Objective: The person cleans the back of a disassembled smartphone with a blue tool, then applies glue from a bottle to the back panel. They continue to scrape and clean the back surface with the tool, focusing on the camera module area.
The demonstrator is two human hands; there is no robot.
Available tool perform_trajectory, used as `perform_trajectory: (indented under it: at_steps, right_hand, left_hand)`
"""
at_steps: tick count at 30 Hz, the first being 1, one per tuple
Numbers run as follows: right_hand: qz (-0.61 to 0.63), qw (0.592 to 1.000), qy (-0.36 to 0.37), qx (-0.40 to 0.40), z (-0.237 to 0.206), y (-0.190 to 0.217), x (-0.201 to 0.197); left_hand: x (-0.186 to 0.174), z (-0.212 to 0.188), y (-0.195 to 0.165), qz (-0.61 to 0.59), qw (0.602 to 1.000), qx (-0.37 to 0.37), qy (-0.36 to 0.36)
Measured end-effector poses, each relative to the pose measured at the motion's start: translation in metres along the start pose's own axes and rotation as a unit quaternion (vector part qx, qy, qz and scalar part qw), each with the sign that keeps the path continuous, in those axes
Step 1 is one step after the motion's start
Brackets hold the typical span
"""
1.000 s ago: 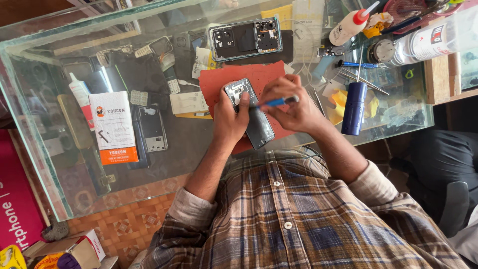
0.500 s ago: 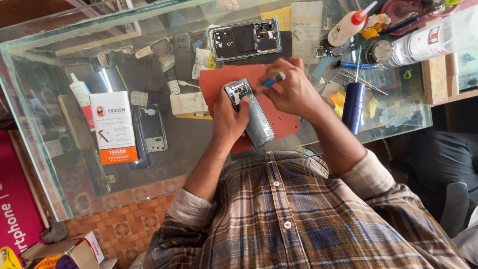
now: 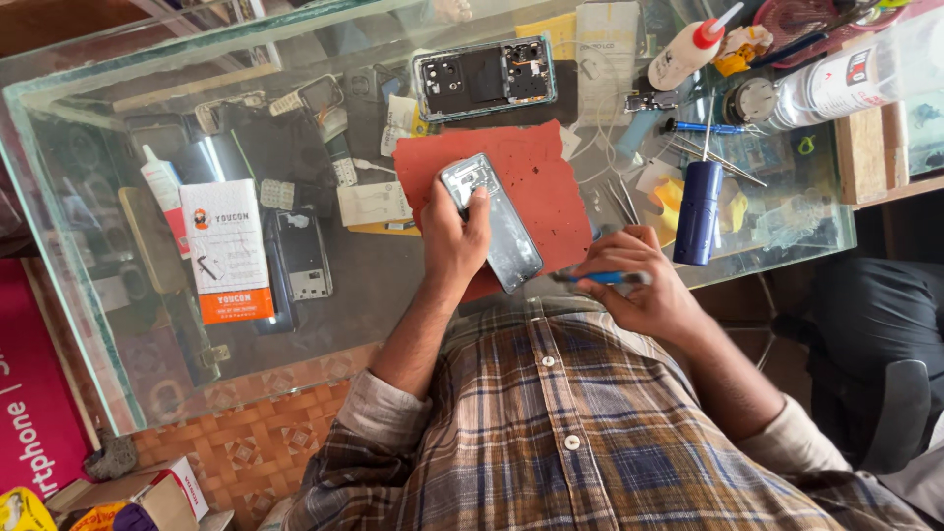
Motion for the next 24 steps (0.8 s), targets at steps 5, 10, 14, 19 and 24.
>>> perform_trajectory:
  at_steps: [5,10,14,19,24]
  right_hand:
    - [0.019,0.997,-0.078,0.000,0.001,-0.004,0.017]
    - [-0.018,0.998,-0.049,-0.025,0.005,0.000,0.025]
    - [0.009,0.999,-0.012,-0.031,0.007,0.007,0.024]
    - [-0.068,0.993,-0.091,-0.029,0.015,0.007,0.021]
    - [0.025,0.995,-0.038,-0.093,0.031,0.009,0.027]
  left_hand:
    - [-0.005,-0.008,-0.001,-0.034,0.999,0.022,-0.028]
    - [-0.005,-0.011,-0.003,-0.032,0.998,0.042,-0.035]
    - [-0.006,-0.009,-0.003,-0.033,0.998,0.039,-0.036]
    - [-0.004,-0.007,0.000,-0.053,0.998,0.010,-0.017]
    - [-0.004,-0.004,-0.002,-0.031,0.999,0.033,-0.031]
Point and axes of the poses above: each hand's wrist, its own z-axis towards the middle knuckle, its own x-axis out of the palm, y = z × x, the point moved 5 cm from there along z, towards the middle knuckle, and after that the axes turned 13 degrees about z, right-handed, at the moved point
